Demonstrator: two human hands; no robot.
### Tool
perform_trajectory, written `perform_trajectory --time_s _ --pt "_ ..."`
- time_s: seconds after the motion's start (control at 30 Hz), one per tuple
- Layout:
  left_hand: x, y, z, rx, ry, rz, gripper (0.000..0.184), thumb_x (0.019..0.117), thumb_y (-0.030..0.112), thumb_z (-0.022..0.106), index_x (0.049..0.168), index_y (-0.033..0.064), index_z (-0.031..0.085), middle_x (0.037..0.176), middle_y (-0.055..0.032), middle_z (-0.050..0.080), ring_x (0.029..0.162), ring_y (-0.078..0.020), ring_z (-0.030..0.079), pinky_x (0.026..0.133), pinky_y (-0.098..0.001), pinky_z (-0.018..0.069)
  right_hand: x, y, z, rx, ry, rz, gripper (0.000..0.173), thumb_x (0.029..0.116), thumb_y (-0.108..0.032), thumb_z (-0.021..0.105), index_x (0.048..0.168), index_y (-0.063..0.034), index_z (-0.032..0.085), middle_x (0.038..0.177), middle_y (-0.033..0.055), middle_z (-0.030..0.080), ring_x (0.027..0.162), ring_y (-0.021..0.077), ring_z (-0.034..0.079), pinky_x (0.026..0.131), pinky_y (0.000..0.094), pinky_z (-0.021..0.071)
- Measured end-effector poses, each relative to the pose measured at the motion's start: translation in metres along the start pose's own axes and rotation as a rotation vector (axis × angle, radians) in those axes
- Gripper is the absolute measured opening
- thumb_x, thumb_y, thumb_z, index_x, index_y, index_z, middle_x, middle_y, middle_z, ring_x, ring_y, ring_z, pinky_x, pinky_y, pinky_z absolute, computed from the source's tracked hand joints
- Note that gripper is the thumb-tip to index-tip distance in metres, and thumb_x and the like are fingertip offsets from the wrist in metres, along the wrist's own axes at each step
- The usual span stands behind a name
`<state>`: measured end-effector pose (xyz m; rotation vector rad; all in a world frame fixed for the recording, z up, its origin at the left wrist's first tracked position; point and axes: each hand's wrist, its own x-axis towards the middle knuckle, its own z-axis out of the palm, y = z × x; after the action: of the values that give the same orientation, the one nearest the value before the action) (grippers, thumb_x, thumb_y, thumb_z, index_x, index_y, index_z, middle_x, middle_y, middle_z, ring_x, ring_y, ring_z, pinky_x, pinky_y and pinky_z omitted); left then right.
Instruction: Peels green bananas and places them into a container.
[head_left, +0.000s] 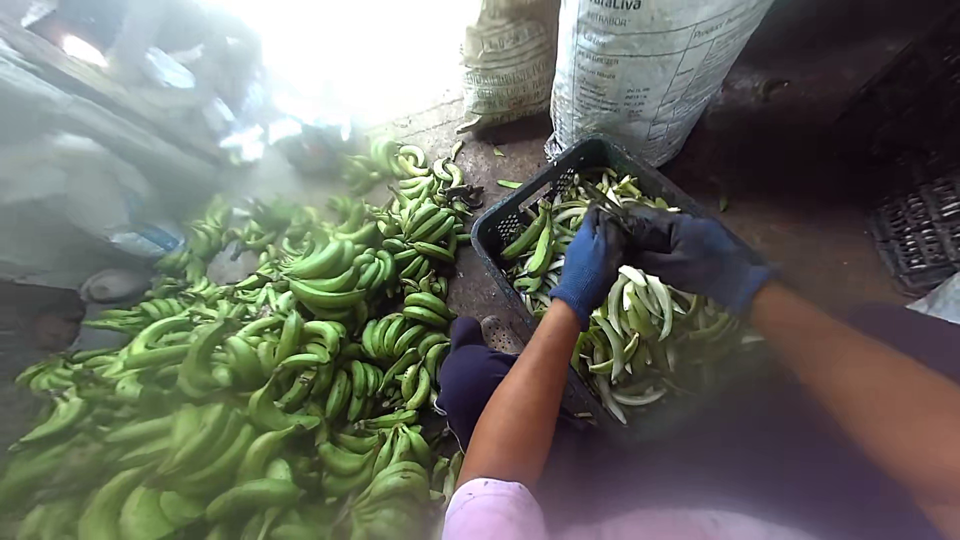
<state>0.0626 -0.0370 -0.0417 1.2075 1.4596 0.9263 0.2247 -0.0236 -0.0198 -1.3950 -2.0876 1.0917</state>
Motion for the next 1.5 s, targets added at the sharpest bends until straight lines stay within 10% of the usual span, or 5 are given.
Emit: perform_trajectory --time_s 0.23,0.5,0.8,1.3,1.5 --pt "0.009 -0.015 -0.045 0.653 -0.035 -0.123 0.052 0.1064 0.047 0.046 0.151 0.0186 0.047 0.136 -0.0194 0.062 0.120 -0.0414 0.062 0.097 -0.0652 0.0489 -0.050 0.016 -0.070 0.881 0.180 0.331 0.022 0.1044 -0.025 0.044 0.114 -0.0145 0.061 0.089 -0.0007 0.068 0.071 0.0054 0.066 0.061 0.0213 0.0573" --pt "0.045 -0.087 -0.053 1.069 -0.001 -0.486 0.066 0.1018 0.051 0.052 0.152 0.0092 0.044 0.138 -0.0208 0.061 0.129 -0.0389 0.058 0.105 -0.0600 0.0455 -0.082 0.035 -0.299 0.988 0.987 -0.688 0.063 0.1087 -0.033 -0.002 0.085 -0.0131 0.052 0.057 -0.0019 0.052 0.053 0.0121 0.056 0.057 0.0319 0.0545" --pt "0.008 0.000 -0.064 0.593 -0.050 -0.257 0.054 0.1026 0.045 0.055 0.146 0.0140 0.050 0.120 -0.0194 0.068 0.102 -0.0348 0.070 0.086 -0.0574 0.0578 -0.022 0.044 -0.079 1.079 0.281 0.059 0.047 0.1081 -0.040 0.037 0.149 -0.0184 0.046 0.135 0.0070 0.063 0.109 0.0198 0.068 0.088 0.0391 0.0575" --pt "-0.026 0.027 -0.021 -0.650 -0.118 0.164 0.042 0.1050 0.039 0.054 0.142 0.0193 0.053 0.122 -0.0083 0.066 0.102 -0.0218 0.068 0.086 -0.0417 0.0600 -0.003 0.042 -0.016 0.764 0.220 -0.271 0.017 0.1024 -0.019 0.052 0.112 -0.0148 0.066 0.093 -0.0053 0.068 0.079 0.0010 0.065 0.069 0.0209 0.0574" --pt "-0.024 0.026 -0.032 -0.383 0.266 0.136 0.063 0.0911 0.043 0.076 0.145 0.0245 0.049 0.121 -0.0046 0.067 0.098 -0.0176 0.068 0.079 -0.0400 0.0603 -0.002 0.019 -0.031 0.214 0.216 0.086 0.058 0.0972 -0.024 0.070 0.150 -0.0191 0.048 0.123 0.0118 0.067 0.099 0.0228 0.068 0.087 0.0480 0.0573"
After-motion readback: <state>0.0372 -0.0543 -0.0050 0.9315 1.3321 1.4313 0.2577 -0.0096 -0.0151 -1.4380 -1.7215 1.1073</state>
